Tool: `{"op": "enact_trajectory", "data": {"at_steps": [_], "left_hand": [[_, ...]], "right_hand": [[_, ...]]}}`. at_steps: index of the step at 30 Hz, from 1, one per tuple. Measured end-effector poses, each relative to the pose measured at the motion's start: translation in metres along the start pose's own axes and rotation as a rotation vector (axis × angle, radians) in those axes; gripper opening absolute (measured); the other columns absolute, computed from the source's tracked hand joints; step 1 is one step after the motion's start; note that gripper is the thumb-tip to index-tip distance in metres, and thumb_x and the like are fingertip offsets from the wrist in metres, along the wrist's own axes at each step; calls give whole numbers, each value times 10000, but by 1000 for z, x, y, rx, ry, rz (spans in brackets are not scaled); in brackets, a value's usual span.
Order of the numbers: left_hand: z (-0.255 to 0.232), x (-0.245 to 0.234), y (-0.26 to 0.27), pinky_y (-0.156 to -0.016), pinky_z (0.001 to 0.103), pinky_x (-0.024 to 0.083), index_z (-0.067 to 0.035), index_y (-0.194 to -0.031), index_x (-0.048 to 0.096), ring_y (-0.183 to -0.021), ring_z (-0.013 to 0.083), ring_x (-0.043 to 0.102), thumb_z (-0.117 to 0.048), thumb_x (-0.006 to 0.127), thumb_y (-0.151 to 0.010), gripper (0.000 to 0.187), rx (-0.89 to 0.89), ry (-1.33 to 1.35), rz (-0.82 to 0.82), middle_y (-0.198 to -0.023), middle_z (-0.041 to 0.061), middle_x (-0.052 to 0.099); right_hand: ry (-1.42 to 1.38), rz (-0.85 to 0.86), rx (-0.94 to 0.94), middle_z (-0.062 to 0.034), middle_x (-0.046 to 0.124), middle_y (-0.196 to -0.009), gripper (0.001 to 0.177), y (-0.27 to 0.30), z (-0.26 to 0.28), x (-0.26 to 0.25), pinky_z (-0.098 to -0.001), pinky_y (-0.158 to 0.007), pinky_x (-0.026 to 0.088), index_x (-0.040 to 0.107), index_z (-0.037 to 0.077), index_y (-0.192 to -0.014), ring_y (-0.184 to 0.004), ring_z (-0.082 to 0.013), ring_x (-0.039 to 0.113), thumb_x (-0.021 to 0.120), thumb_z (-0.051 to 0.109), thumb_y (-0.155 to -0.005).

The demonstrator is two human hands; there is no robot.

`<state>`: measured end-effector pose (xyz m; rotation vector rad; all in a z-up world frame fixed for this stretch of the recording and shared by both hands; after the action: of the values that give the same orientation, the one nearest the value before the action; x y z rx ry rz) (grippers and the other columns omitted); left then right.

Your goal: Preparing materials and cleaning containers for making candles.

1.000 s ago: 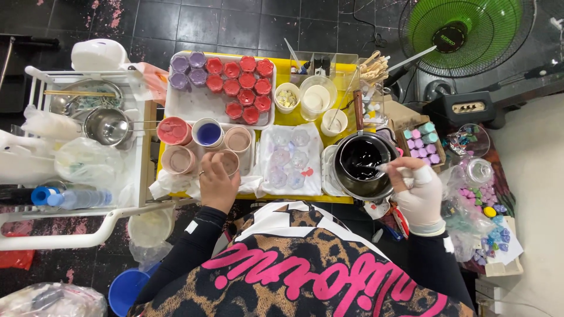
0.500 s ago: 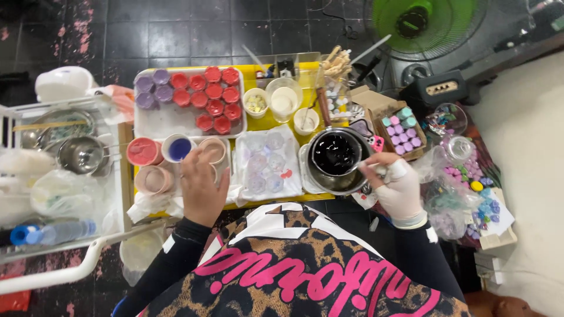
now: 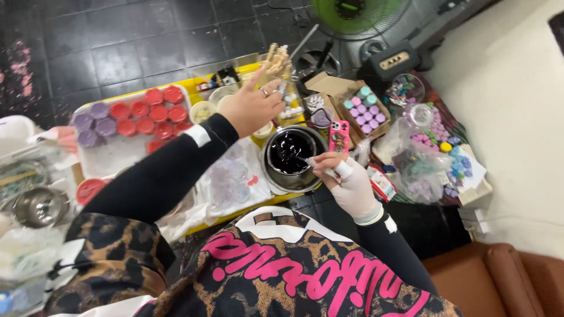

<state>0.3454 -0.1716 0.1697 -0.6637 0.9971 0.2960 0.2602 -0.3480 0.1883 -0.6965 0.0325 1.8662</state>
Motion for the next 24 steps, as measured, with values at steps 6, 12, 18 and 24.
{"op": "enact_trajectory", "data": {"at_steps": [6, 12, 18, 24], "left_hand": [[-15, 51, -6, -1206, 500, 308, -194, -900, 651, -1034, 175, 676, -206, 614, -898, 39, 271, 93, 308, -907, -40, 674], [-8, 62, 3, -746, 370, 531, -192, -908, 650, -875, 237, 695, -298, 621, -909, 109, 273, 391, 418, -844, -2, 684], [-5, 53, 12, -642, 406, 518, -186, -897, 648, -773, 262, 694, -345, 613, -926, 165, 240, 404, 481, -791, 4, 684], [-8, 36, 25, -747, 377, 498, -195, -832, 645, -659, 258, 669, -304, 637, -881, 119, 220, 383, 436, -697, -15, 670]], "right_hand": [[-18, -57, 105, -61, 714, -1129, 167, 26, -22, -11, -288, -866, 554, 664, 84, -1017, -1007, -184, 709, 754, -2, -906], [-36, -101, 141, -64, 699, -1150, 155, 37, -33, -18, -291, -874, 558, 657, 75, -1013, -996, -173, 702, 740, -4, -910], [-53, -177, 115, -70, 694, -1143, 150, 37, -32, -23, -307, -934, 546, 631, 59, -1015, -1055, -188, 695, 736, -12, -934], [-122, -162, 141, -69, 680, -1158, 129, 34, -39, -16, -296, -935, 554, 632, 55, -1026, -1062, -174, 696, 711, -15, -952]]}}
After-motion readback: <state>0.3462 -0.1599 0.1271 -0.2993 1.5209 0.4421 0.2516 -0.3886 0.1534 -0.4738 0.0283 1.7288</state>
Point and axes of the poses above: each hand's wrist, its own y-axis away from the middle knuckle, its own x-axis out of the palm, z = x × y, the point moved 10 cm from there along -y, towards the middle knuckle
